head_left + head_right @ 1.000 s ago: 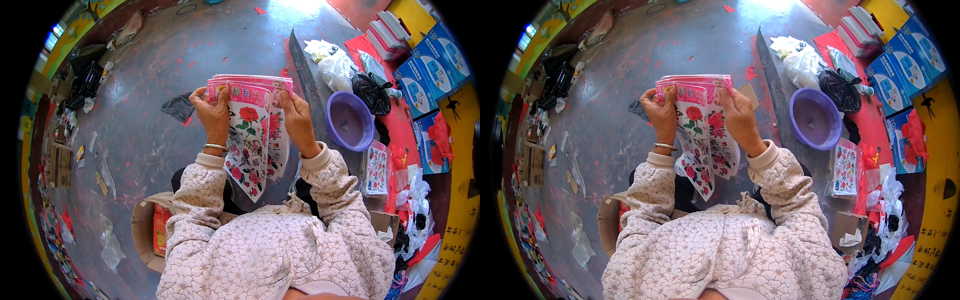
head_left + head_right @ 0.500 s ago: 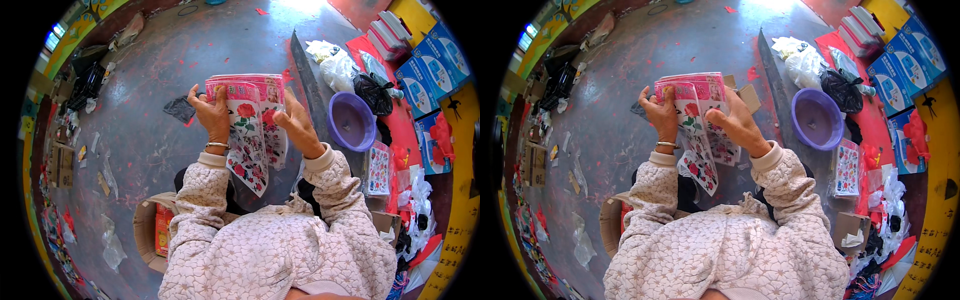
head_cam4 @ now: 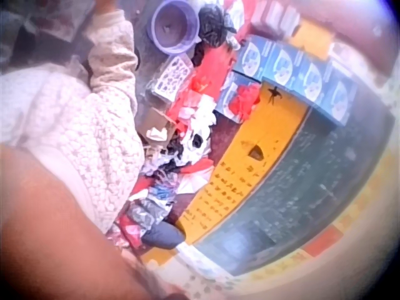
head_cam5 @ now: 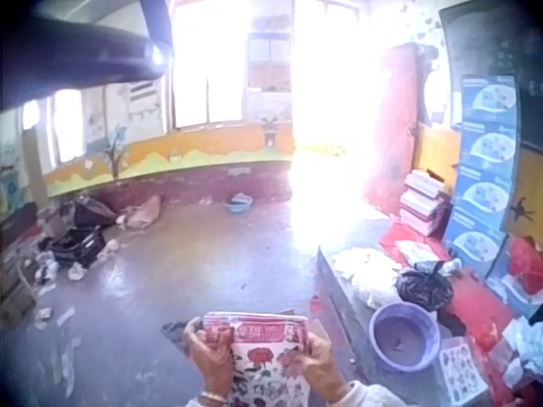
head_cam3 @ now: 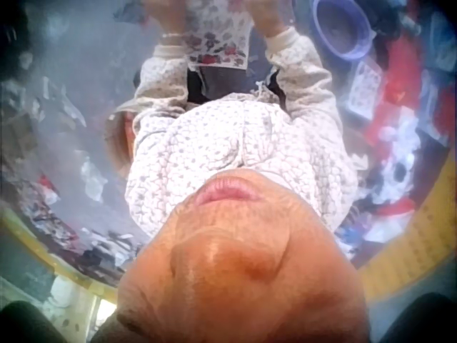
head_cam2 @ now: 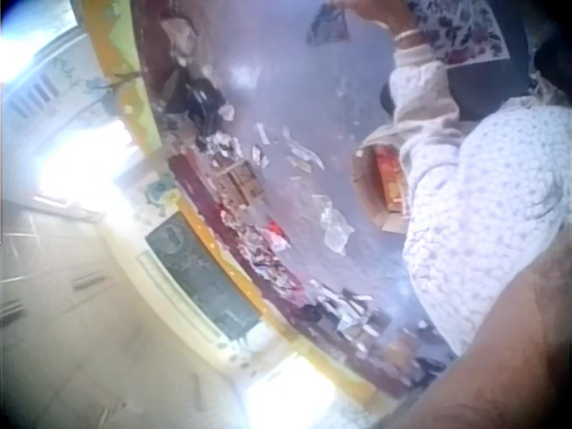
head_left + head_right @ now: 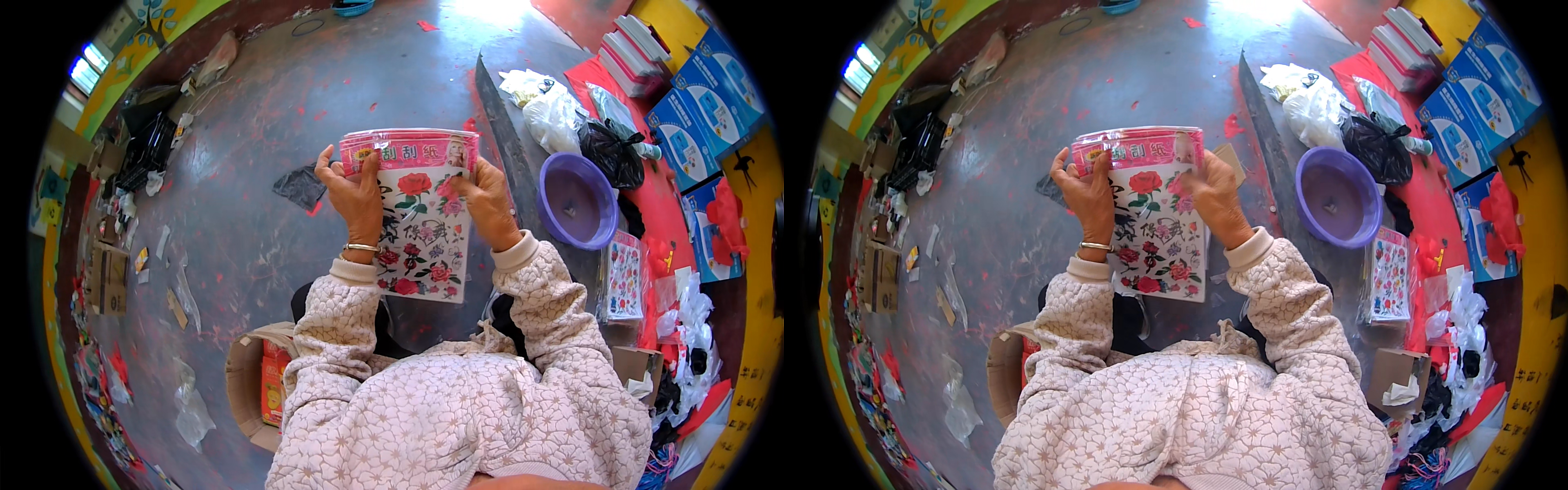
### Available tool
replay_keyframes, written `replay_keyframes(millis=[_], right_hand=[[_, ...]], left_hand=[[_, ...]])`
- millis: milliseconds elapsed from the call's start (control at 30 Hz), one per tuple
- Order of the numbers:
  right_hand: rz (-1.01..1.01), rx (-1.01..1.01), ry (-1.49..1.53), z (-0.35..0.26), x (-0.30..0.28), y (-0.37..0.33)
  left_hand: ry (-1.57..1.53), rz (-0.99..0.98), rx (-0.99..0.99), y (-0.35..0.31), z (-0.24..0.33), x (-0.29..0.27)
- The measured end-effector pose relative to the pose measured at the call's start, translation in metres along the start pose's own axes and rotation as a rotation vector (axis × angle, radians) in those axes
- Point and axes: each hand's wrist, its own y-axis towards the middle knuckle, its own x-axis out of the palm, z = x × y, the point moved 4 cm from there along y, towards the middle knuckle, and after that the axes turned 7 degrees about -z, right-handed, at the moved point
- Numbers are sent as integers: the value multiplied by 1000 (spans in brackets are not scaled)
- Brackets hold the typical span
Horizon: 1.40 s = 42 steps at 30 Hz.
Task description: The person sits on the floor and wipes the surface of decorative paper sheets with a cloth. They handle the sheets one at a time, wiping each side, then place them into a cardboard box. The person repeats this process for several sheets.
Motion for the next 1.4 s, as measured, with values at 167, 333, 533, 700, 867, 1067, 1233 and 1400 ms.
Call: replay_keyframes(millis=[167, 333, 533, 700, 867, 1067, 1233, 1400], right_hand=[[-31, -40, 70, -11, -37, 10], [-8, -66, 101, -21, -52, 8], [41, -172, 111, -22, -43, 9], [21, -134, 144, -27, -53, 8], [-12, -162, 78, -31, -52, 9], [30, -130, 159, -29, -47, 10], [22, -101, 168, -19, -49, 11], [-28, -120, 30, -26, -54, 15]], left_hand=[[70, -330, -8, 7, -4, 3], [-467, -707, -348, -11, -6, 15], [-327, -777, -352, -35, 4, 33], [-437, -706, -491, -30, 12, 25], [-235, -667, -365, -30, 4, 23], [-450, -711, -495, -27, -4, 29], [-487, -750, -494, -25, -11, 30], [-411, -693, -392, -23, -10, 30]])
